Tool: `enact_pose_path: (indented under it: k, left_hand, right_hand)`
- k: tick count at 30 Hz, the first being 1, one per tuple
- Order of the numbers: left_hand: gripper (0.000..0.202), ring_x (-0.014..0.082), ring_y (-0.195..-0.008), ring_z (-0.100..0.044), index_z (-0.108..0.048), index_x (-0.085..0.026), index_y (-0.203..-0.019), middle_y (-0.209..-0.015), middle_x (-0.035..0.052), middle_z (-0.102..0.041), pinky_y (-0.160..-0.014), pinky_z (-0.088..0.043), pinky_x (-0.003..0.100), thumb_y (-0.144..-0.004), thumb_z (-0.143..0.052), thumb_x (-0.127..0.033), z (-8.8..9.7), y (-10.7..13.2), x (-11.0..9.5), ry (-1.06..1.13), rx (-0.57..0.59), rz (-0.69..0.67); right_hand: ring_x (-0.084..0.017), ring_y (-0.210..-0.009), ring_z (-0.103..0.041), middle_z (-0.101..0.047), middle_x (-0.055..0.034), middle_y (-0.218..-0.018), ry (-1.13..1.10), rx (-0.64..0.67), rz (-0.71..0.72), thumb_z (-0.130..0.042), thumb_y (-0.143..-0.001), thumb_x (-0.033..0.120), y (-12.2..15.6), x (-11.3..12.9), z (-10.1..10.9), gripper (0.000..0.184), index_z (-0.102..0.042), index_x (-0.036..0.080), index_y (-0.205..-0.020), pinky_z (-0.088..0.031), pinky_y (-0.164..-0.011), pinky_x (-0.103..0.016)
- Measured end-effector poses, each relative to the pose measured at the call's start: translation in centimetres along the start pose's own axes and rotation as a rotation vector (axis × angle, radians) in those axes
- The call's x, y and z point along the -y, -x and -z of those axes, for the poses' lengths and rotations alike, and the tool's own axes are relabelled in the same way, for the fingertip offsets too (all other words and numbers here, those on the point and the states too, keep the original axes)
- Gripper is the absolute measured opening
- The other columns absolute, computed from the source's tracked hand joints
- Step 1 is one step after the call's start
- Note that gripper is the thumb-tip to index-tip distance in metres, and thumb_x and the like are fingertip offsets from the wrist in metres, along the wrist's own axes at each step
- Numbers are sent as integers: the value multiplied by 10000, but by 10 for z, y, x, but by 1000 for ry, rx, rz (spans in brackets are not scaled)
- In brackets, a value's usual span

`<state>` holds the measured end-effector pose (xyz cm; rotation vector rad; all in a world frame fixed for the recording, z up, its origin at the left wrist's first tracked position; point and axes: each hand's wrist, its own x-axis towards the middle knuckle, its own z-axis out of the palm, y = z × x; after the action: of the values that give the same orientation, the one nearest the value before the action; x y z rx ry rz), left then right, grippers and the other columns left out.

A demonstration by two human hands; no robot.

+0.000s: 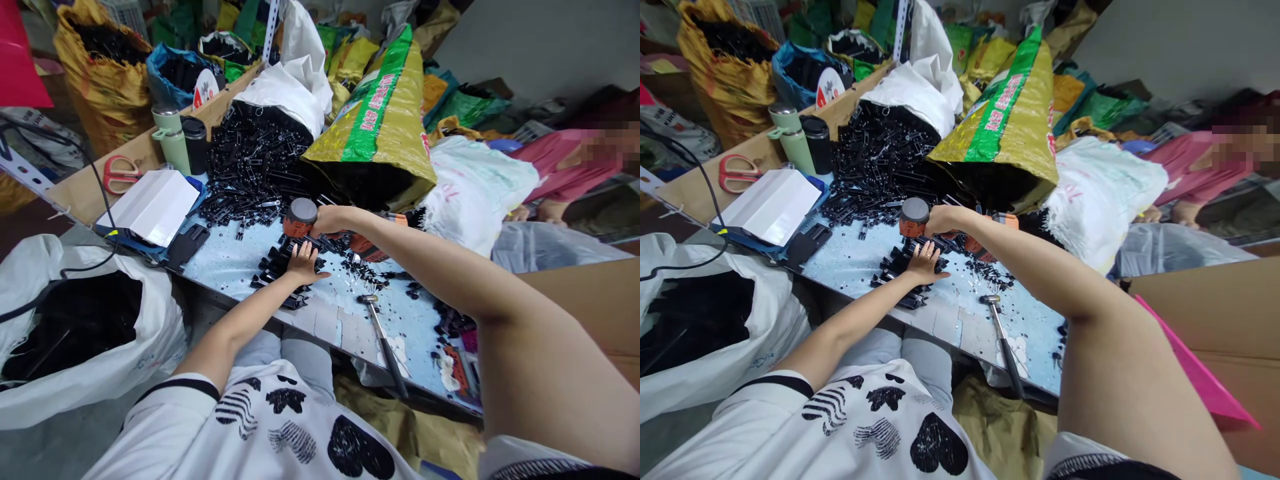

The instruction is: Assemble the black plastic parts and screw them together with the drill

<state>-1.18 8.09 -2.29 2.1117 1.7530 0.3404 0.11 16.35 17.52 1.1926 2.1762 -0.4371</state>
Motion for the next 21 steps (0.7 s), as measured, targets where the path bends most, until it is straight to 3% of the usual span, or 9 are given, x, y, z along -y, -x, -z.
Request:
enact_pose_path:
  k: [3, 7, 11, 17, 21]
  left_hand:
    - [957, 303, -1419, -45, -253, -18, -1415, -1517, 206, -153, -1147, -70, 483, -797, -242, -748, -6, 42, -4, 15, -64, 9]
    - [1016, 319, -1416, -55, -225, 12, -1413, -1513, 227, -144, -1152, -62, 476, -772, -278, -774, -14, 84, -3, 16, -97, 29]
    - [1012, 309, -1419, -45, -214, -24, -1429, -1526, 187, -137, -1153, -50, 479, -764, -259, -786, -13, 90, 0, 18, -53, -7]
    - [1015, 314, -1414, -87, -273, -35, -1417, -1518, 180, -178, -1143, -62, 502, -754, -225, -801, -9, 88, 1, 12, -66, -18]
    - [1017, 314, -1411, -98, -293, -43, -1413, -1513, 174, -201, -1143, -58, 495, -746, -226, -809, -12, 89, 2, 1, -84, -16]
  right_hand:
    - [-132, -497, -524, -564, -33, -569, 3, -32, 37, -636, -640, 273, 14, 2, -5, 162, -624, 121, -696, -401, -460, -240]
    - [-135, -509, -532, -570, -27, -588, -44, 39, 60, -645, -634, 264, 23, 12, -13, 178, -624, 123, -740, -412, -468, -243]
    - [-141, -540, -545, -585, -33, -619, -3, 33, 66, -659, -632, 235, 26, 28, -21, 192, -633, 126, -787, -403, -488, -243]
    - [-167, -603, -577, -602, -53, -632, 141, -45, 79, -650, -656, 314, 49, 42, -24, 218, -668, 130, -774, -398, -518, -252]
    - [-160, -591, -575, -608, -36, -634, 97, 22, 136, -647, -639, 292, 45, 55, -31, 228, -673, 135, -802, -406, -514, -249]
